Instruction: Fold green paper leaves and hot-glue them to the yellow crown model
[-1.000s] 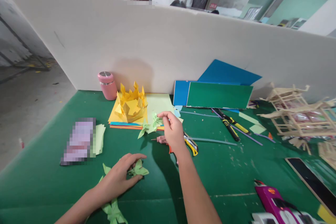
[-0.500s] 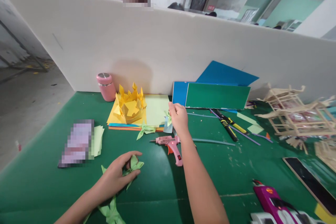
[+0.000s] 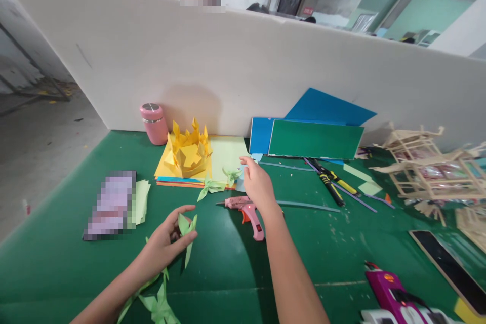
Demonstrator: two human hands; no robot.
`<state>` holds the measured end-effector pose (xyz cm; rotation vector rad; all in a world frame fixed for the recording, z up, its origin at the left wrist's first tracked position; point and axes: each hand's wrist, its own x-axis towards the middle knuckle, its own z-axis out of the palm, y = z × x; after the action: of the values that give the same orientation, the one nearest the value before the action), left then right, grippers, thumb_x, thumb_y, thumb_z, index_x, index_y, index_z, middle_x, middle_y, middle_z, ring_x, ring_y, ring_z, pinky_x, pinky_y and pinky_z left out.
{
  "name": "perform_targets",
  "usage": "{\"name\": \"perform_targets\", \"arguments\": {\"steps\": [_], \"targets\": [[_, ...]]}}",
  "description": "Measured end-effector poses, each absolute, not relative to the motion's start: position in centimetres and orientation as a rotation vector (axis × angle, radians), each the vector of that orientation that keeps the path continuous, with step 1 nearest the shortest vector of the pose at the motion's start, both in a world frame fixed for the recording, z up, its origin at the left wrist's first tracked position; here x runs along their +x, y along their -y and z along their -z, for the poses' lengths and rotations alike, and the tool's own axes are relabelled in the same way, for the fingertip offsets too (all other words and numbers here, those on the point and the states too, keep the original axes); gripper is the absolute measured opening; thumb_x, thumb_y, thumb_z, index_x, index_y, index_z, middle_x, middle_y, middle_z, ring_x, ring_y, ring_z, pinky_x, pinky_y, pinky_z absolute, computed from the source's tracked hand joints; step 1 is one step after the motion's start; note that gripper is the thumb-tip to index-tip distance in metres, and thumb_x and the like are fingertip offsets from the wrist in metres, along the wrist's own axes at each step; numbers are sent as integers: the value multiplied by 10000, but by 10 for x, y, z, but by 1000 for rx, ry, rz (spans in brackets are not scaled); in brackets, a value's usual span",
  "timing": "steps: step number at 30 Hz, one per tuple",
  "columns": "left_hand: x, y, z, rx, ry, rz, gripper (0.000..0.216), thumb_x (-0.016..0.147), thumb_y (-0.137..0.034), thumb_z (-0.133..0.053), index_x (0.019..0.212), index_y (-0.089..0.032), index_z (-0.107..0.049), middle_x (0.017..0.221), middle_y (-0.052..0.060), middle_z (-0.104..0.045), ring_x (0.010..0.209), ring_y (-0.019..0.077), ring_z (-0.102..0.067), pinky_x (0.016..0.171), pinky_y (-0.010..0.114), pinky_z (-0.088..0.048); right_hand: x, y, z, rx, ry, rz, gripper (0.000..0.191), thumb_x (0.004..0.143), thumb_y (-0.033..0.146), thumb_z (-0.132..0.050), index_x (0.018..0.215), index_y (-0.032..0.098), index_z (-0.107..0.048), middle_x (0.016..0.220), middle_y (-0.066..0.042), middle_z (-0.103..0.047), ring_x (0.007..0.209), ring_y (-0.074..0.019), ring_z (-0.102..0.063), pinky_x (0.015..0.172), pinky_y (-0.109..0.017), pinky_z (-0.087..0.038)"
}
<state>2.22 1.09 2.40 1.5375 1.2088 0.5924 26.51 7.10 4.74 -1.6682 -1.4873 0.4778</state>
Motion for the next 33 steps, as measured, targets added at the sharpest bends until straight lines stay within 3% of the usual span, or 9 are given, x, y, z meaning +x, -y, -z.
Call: {"name": "perform_targets", "arguments": {"steps": [3,7,9,13,18,20,25,30,33], "targets": [[24,-12,-28,1434,-1195,-686,488,762,-402,-566,1193,-203,-453,713,-57,-509,509,102,-421,516,229,-355,267,-81,-38,-1692,1529,-523,323,788,132,-466,1053,243,-613,1059,-66,-690,969,-245,-624,803,-364,-460],[24,-15,-34,1293,-1173,-777,459,750,-433,-602,1128,-204,-477,748,-23,-610,643,143,-565,607,257,-434,256,-92,-30,-1655,1608,-660,357,725,63,-479,1003,244,-610,876,-42,-724,827,-224,-656,734,-334,-484],[23,-17,-35,1200,-1151,-809,465,752,-451,-600,1122,-200,-475,742,-19,-626,702,161,-605,654,280,-461,246,-89,-33,-1586,1661,-746,360,759,71,-439,1027,255,-594,881,-22,-724,816,-196,-662,726,-320,-496],[21,-18,-38,1113,-1160,-863,500,731,-448,-615,1143,-201,-480,692,-54,-561,650,141,-595,638,274,-465,230,-62,-47,-1471,1635,-808,354,860,138,-344,1167,238,-490,1150,-59,-643,1006,-154,-612,825,-318,-492],[23,-18,-43,1086,-1180,-906,496,663,-409,-670,1079,-205,-494,815,-28,-587,587,103,-542,648,282,-483,215,-12,-56,-1364,1465,-1042,193,870,310,-489,1013,229,-591,998,-51,-662,873,-181,-622,796,-341,-501],[24,-19,-42,1086,-1161,-917,499,640,-402,-687,1050,-217,-472,793,-38,-584,566,101,-531,619,279,-481,206,3,-50,-1304,1452,-1142,239,856,317,-544,1083,248,-574,1007,-44,-650,905,-180,-610,831,-344,-487],[25,-19,-35,1112,-1102,-1032,379,631,-379,-705,865,-228,-449,793,-40,-584,544,89,-519,567,254,-474,180,21,-28,-1093,1253,-1365,361,803,378,-633,1120,258,-507,997,-51,-615,829,-169,-605,708,-296,-515],[23,-18,-36,1172,-1149,-1006,306,643,-414,-692,809,-195,-559,755,-25,-570,576,102,-488,560,241,-450,174,24,-23,-1063,1176,-1353,417,683,281,-742,1044,258,-534,944,-21,-601,784,-156,-603,696,-276,-524],[22,-18,-37,1194,-1206,-950,304,660,-423,-671,837,-185,-604,699,-27,-562,558,107,-457,529,233,-410,178,24,-25,-1113,1292,-1297,287,726,223,-679,1003,241,-604,1008,-39,-619,825,-166,-618,776,-303,-525]]}}
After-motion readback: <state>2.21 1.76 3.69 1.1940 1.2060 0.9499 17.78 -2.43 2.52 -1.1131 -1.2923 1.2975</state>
